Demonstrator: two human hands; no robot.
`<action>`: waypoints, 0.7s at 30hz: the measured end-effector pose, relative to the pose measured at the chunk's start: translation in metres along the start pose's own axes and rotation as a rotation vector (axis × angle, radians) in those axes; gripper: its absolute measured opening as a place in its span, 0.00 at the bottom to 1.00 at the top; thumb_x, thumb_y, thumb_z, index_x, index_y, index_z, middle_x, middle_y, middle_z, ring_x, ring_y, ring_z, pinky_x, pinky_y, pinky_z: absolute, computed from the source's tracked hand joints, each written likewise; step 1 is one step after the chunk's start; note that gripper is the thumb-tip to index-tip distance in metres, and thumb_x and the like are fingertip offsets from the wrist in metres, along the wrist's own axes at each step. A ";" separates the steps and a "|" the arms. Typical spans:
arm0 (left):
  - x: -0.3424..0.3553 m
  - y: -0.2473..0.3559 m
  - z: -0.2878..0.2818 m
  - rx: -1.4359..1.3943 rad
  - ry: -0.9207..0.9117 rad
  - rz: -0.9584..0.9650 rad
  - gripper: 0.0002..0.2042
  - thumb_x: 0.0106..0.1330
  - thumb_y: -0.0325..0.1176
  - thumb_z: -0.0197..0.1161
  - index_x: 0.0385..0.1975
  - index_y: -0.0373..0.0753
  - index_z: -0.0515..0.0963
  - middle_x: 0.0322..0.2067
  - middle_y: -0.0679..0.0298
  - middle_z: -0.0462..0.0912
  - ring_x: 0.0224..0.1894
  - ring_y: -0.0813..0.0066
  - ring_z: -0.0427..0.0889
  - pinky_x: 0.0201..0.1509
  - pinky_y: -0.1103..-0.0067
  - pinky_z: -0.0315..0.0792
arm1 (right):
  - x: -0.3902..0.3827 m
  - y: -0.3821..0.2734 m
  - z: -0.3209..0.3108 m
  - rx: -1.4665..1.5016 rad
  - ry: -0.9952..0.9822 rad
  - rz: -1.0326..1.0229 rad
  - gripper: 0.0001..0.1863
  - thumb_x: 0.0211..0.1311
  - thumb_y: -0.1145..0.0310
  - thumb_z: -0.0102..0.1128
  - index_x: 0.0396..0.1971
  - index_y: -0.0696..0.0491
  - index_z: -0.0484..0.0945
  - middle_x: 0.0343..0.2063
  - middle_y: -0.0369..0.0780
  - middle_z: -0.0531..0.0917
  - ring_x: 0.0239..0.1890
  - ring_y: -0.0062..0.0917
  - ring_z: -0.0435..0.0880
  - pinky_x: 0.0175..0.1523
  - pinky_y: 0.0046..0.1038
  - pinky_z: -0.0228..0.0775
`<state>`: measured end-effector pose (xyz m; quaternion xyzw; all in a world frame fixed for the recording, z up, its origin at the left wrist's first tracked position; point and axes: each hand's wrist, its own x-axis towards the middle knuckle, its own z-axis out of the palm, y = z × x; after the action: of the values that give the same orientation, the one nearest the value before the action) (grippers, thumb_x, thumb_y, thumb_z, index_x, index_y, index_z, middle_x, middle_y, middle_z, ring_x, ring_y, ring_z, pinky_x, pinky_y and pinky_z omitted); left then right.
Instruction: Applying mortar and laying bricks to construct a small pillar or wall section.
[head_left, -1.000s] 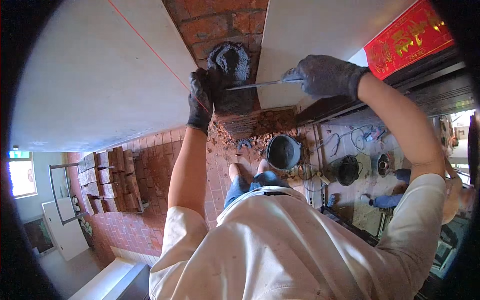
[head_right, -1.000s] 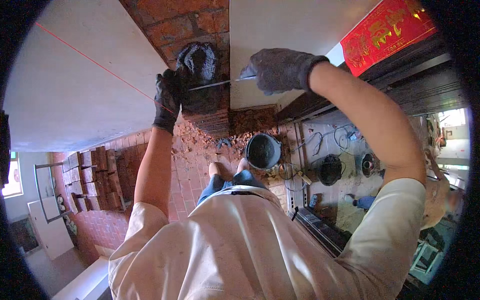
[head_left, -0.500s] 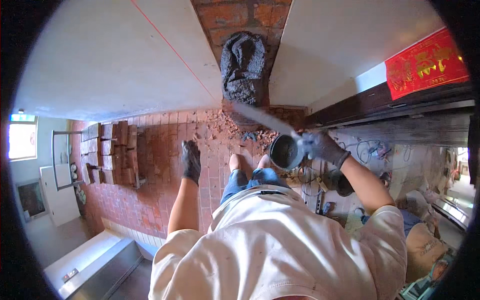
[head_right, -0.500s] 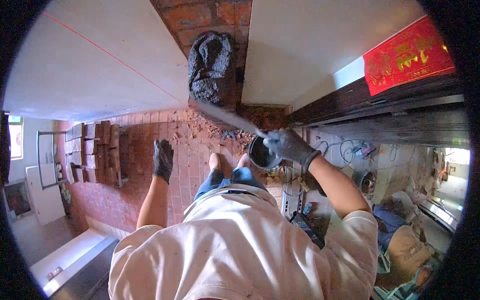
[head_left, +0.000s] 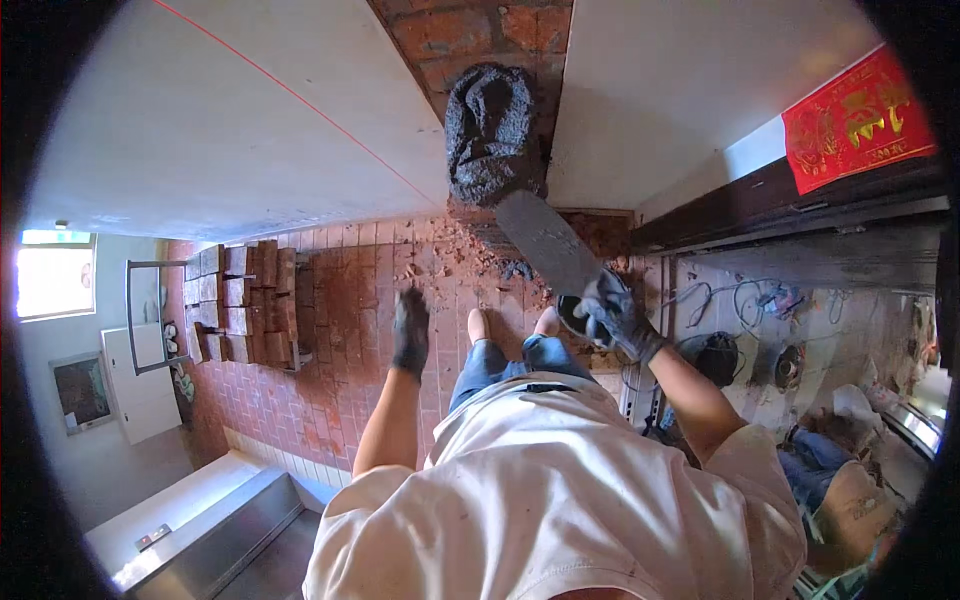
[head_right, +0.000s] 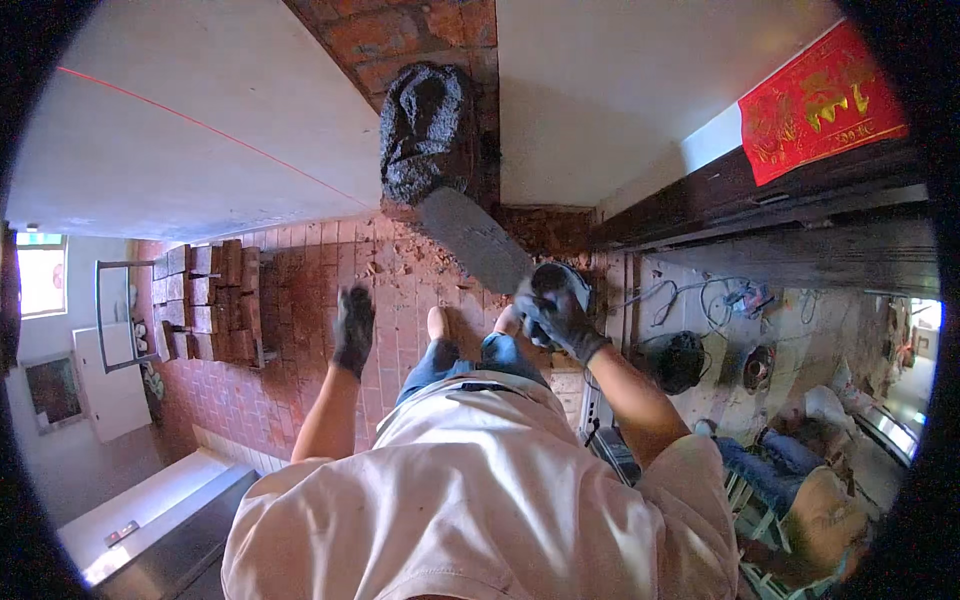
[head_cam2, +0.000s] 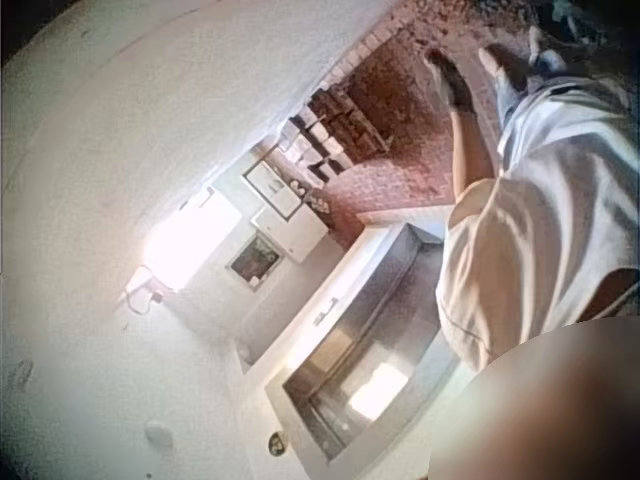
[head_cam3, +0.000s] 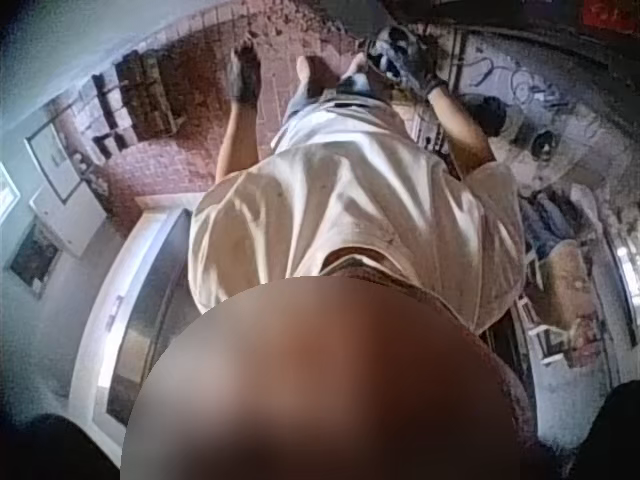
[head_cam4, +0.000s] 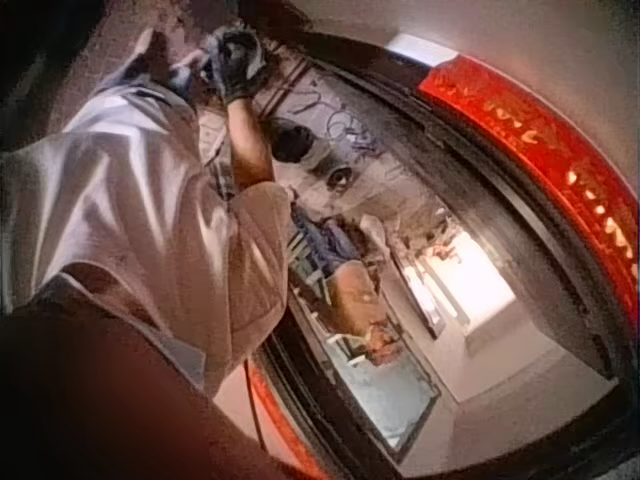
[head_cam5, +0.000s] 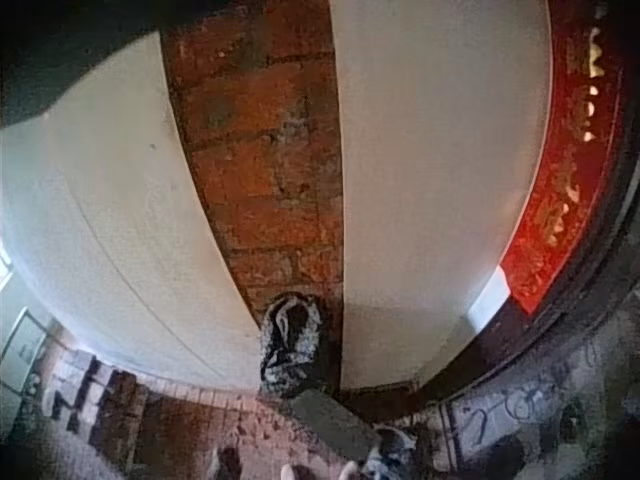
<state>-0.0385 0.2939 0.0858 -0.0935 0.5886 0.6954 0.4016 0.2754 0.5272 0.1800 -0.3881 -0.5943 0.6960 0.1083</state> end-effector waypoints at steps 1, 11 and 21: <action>0.000 0.023 0.043 -0.057 -0.134 0.068 0.28 0.71 0.54 0.39 0.64 0.41 0.59 0.63 0.63 0.63 0.63 0.72 0.64 0.66 0.75 0.55 | 0.007 -0.012 0.007 -0.164 -0.015 -0.052 0.12 0.62 0.60 0.56 0.27 0.53 0.78 0.19 0.34 0.78 0.16 0.16 0.74 0.23 0.20 0.66; 0.083 0.130 0.179 0.412 -0.669 0.646 0.25 0.74 0.45 0.37 0.62 0.32 0.60 0.61 0.58 0.65 0.62 0.69 0.64 0.66 0.75 0.56 | -0.034 -0.009 0.059 0.111 0.055 0.157 0.14 0.66 0.60 0.51 0.37 0.55 0.76 0.30 0.34 0.79 0.29 0.18 0.76 0.32 0.23 0.69; 0.116 0.164 0.168 0.106 -0.545 0.662 0.21 0.73 0.40 0.43 0.63 0.42 0.57 0.62 0.62 0.62 0.64 0.70 0.60 0.66 0.74 0.56 | -0.028 -0.136 0.135 0.830 0.180 0.167 0.16 0.63 0.54 0.54 0.34 0.54 0.75 0.18 0.31 0.74 0.17 0.18 0.72 0.22 0.21 0.68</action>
<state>-0.1666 0.4986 0.1864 0.3083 0.4941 0.7548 0.3018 0.1621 0.4466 0.3147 -0.4174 -0.2189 0.8458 0.2499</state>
